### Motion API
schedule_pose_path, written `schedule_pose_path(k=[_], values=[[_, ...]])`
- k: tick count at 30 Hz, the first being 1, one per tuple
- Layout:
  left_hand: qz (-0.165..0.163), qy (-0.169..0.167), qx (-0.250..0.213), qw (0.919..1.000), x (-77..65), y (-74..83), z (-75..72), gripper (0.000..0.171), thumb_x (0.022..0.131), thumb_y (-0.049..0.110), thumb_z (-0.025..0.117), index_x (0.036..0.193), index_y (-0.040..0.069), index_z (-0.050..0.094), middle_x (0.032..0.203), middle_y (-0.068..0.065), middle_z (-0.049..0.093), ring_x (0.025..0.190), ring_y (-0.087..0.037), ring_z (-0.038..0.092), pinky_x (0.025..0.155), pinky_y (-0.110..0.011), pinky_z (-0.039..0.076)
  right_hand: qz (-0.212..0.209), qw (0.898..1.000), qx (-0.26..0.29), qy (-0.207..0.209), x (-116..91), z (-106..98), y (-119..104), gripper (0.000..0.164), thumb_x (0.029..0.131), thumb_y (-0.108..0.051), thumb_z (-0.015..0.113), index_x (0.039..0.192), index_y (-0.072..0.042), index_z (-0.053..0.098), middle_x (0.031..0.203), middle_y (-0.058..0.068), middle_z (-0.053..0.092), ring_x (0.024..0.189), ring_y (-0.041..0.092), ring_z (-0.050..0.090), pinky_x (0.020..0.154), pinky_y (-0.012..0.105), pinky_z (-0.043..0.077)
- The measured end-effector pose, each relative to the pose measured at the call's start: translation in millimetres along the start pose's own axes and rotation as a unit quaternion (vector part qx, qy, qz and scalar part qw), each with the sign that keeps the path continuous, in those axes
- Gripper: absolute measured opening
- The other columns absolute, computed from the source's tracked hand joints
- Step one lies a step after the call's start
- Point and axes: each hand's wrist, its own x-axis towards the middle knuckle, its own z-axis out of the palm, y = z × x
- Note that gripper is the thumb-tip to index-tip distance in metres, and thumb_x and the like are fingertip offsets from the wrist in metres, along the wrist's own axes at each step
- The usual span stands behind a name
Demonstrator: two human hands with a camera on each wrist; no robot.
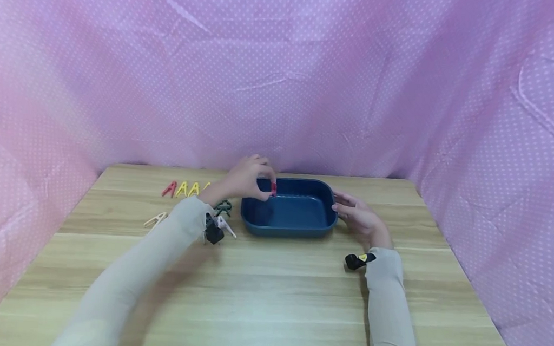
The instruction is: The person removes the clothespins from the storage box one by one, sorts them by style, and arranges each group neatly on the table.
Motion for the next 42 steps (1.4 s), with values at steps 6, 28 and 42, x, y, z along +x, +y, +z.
schedule_pose_path(k=[6,28,42], values=[[-0.003,0.046,-0.033,0.9984,-17.3,-15.3,-10.6,0.026,0.082,0.036,0.083,0.104,0.023,0.078,0.114,0.0,0.064,0.109,-0.022,0.05,0.099,-0.044,0.04,-0.007,1.0,-0.011,-0.003,-1.1,-0.3,-0.7,0.056,0.103,0.004,0.047,0.155,0.001,0.028,0.132,-0.008,0.06,0.117,0.004,0.057,0.099,0.016,0.047],[-0.125,0.206,-0.163,0.9566,-99.7,-110.8,-19.8,0.03,0.082,0.019,0.085,0.108,0.006,0.077,0.114,-0.014,0.057,0.11,-0.032,0.049,0.091,-0.045,0.041,0.009,1.0,-0.015,-0.004,0.0,1.2,-0.9,0.064,0.103,0.001,0.049,0.16,0.004,0.017,0.136,-0.008,0.058,0.121,0.003,0.056,0.101,0.016,0.045],[-0.225,0.258,-0.12,0.9318,-162.5,-174.0,-21.4,0.039,0.082,0.018,0.084,0.113,-0.003,0.073,0.122,-0.025,0.057,0.121,-0.043,0.045,0.102,-0.061,0.035,0.003,1.0,-0.013,-0.012,-0.2,0.1,-1.3,0.063,0.103,0.003,0.048,0.159,0.004,0.019,0.134,-0.006,0.059,0.119,0.004,0.057,0.1,0.017,0.047]])
